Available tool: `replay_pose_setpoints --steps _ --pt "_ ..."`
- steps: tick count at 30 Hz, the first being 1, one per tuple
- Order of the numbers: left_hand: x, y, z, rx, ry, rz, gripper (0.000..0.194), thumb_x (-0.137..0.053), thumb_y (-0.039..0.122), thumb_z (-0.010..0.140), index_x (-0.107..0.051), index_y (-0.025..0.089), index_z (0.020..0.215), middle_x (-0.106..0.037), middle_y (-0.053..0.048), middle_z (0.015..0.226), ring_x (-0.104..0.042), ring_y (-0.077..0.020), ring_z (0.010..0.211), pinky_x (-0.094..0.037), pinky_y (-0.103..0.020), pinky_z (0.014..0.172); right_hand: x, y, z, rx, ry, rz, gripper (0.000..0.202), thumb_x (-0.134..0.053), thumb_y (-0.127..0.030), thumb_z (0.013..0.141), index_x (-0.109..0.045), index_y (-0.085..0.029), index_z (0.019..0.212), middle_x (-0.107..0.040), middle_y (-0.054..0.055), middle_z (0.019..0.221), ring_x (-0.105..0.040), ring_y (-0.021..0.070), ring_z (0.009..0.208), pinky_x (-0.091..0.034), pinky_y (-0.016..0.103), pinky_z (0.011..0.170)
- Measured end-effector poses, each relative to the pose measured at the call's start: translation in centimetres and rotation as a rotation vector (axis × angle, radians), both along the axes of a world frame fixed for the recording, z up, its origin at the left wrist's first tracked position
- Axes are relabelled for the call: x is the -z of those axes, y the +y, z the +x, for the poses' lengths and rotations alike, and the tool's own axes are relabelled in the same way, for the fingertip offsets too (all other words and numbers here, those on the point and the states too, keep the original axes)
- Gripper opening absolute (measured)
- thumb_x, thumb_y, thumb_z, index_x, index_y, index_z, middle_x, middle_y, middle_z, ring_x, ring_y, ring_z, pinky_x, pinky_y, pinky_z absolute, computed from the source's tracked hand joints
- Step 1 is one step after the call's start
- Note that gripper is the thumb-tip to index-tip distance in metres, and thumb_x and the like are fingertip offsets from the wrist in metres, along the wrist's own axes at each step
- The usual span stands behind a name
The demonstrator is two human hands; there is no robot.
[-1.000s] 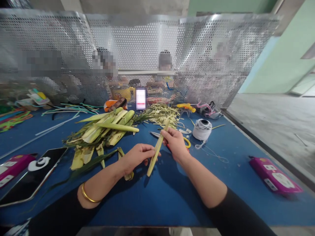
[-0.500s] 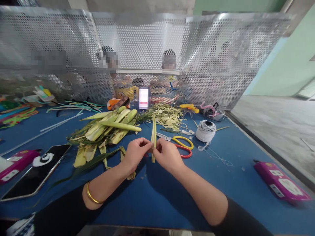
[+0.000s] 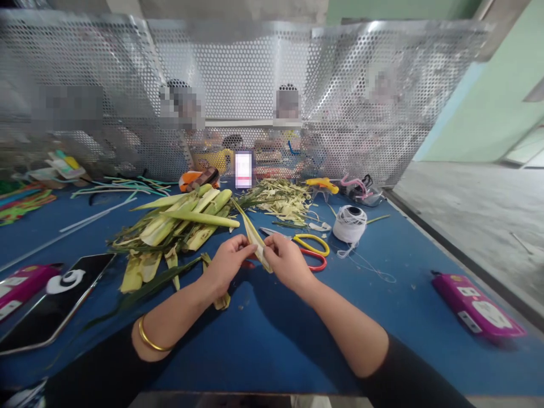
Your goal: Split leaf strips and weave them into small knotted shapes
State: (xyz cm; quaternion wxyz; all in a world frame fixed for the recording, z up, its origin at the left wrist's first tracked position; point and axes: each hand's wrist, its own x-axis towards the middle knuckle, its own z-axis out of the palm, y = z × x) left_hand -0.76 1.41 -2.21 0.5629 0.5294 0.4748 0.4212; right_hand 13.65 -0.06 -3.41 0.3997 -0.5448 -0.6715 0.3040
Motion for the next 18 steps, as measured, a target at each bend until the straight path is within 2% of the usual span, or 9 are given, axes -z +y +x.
replay_pose_setpoints --steps 3,8,11,12,14,16,18 --pt "0.0 0.1 -0.1 -0.022 0.014 -0.012 0.012 -0.058 0.022 0.076 -0.051 0.018 0.067 -0.06 0.001 0.061 -0.061 -0.0144 0.06 -0.047 -0.023 0.051 0.2 0.0 0.0 -0.063 0.08 -0.043 0.011 -0.05 -0.029 0.078 -0.053 -0.021 0.085 -0.055 -0.004 0.061 -0.05 0.0129 0.053 -0.036 0.024 0.05" --pt "0.4 0.4 -0.2 -0.075 0.118 0.114 0.016 -0.059 0.02 0.076 -0.049 0.019 0.063 -0.058 0.002 0.055 -0.061 -0.0153 0.056 -0.046 -0.024 0.05 -0.3 -0.6 -0.2 0.04 -0.138 0.019 0.006 -0.055 -0.021 0.072 -0.05 -0.022 0.076 -0.057 -0.005 0.058 -0.052 0.0124 0.052 -0.036 0.024 0.051" --pt "0.1 0.4 -0.2 -0.08 0.101 0.106 0.017 -0.06 0.017 0.075 -0.049 0.02 0.062 -0.059 0.002 0.054 -0.061 -0.0151 0.054 -0.046 -0.024 0.05 -0.6 -0.6 -0.3 -0.001 0.073 -0.068 0.004 -0.053 -0.025 0.074 -0.051 -0.022 0.074 -0.056 -0.004 0.057 -0.054 0.0127 0.052 -0.042 0.025 0.051" --pt "-0.1 0.4 -0.2 -0.081 0.09 0.094 0.018 -0.059 0.016 0.075 -0.048 0.02 0.062 -0.059 0.002 0.054 -0.061 -0.015 0.053 -0.046 -0.024 0.05 -0.6 -0.5 -0.3 -0.027 0.186 -0.123 0.006 -0.052 -0.026 0.074 -0.053 -0.022 0.079 -0.055 -0.005 0.057 -0.056 0.013 0.051 -0.045 0.026 0.053" --pt "-0.5 0.3 -0.3 -0.085 0.069 0.063 0.018 -0.059 0.015 0.076 -0.049 0.019 0.062 -0.059 0.002 0.053 -0.061 -0.0146 0.052 -0.045 -0.023 0.049 -0.7 -0.3 -0.2 -0.086 0.353 -0.193 0.025 -0.052 -0.026 0.074 -0.055 -0.022 0.099 -0.055 -0.007 0.058 -0.058 0.0136 0.052 -0.05 0.029 0.055" --pt "-1.0 0.2 -0.4 -0.087 0.052 0.019 0.018 -0.058 0.014 0.076 -0.049 0.019 0.062 -0.058 0.002 0.051 -0.058 -0.0132 0.049 -0.044 -0.022 0.048 -0.7 -0.2 0.0 -0.149 0.37 -0.151 0.04 -0.052 -0.026 0.076 -0.052 -0.023 0.117 -0.054 -0.007 0.058 -0.058 0.0132 0.053 -0.052 0.029 0.057" --pt "-1.3 0.3 -0.6 -0.083 0.03 -0.036 0.016 -0.058 0.012 0.076 -0.049 0.019 0.064 -0.058 0.002 0.05 -0.056 -0.0116 0.046 -0.042 -0.021 0.047 -0.7 -0.3 0.2 -0.206 0.269 -0.037 0.036 -0.05 -0.026 0.081 -0.057 -0.023 0.117 -0.056 -0.005 0.063 -0.058 0.0126 0.056 -0.051 0.028 0.058"
